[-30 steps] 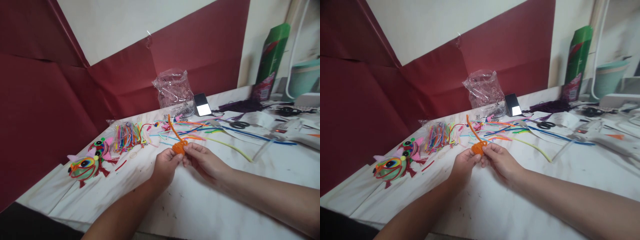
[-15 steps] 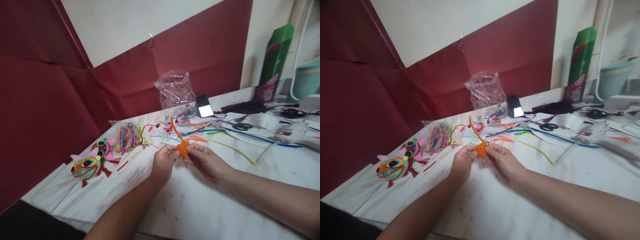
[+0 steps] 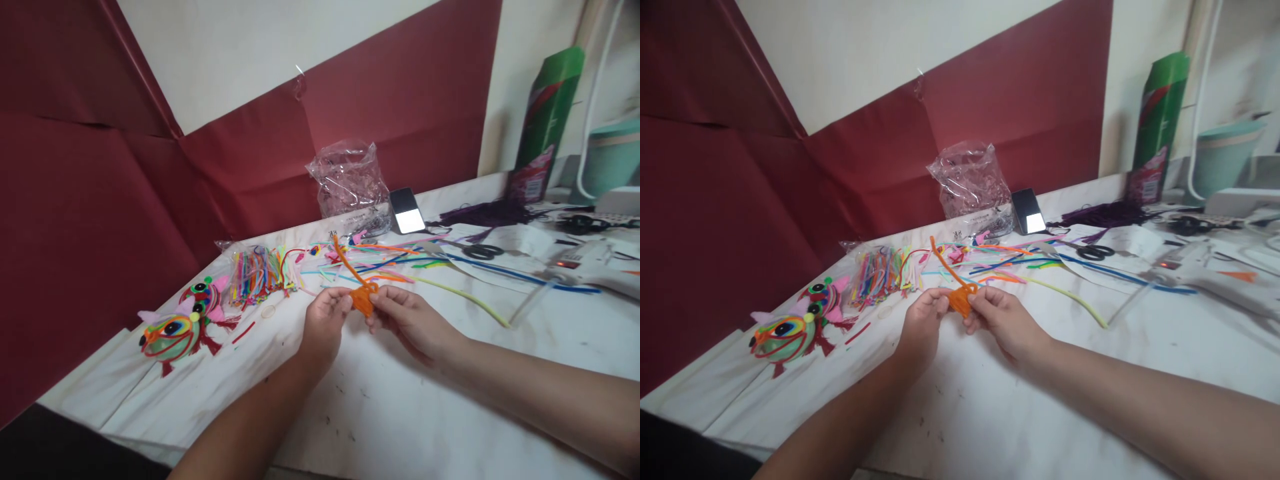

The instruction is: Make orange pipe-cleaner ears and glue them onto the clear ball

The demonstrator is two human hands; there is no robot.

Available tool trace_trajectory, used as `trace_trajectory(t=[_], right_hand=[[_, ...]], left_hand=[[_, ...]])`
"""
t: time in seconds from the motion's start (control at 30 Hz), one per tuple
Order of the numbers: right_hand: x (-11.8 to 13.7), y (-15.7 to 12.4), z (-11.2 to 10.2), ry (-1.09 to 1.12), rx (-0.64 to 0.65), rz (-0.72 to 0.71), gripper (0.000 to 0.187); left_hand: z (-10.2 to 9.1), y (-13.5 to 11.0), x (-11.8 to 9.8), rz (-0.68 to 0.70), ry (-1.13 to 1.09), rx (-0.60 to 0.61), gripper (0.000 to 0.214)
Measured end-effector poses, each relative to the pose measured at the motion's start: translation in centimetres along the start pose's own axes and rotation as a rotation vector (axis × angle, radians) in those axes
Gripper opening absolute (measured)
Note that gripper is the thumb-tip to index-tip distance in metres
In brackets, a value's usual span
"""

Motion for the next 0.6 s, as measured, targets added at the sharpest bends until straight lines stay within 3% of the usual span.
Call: trace_trajectory(t=[0.23,0.43,0.6], right_hand=[[1.0,-0.7,0.5,-0.554,0.071,-0.226,0.027],[2.4,-1.3,1.0,-0.752,0.010,-0.406,0.025],[2.7,-1.6,1.5,-0.804,0.009,-0.434,0.026]], left_hand=[[0.9,-0.6,-0.4,-0.071,0.000,0.040,0.021],[0.7,-0.8,0.5,-0.131,-0.106,-0.002,0.021],[0.7,-0.9,1.2,-0.208,-0.097,-0.016,0.020]])
Point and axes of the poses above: each hand's wrist, its own y-axis towards the middle knuckle, its own z-axis out of the palm, x = y × z, the point moved 8 cm from there along y, towards the middle knuckle, and after that the axes turned 6 degrees about y, right-handed, at the moved point
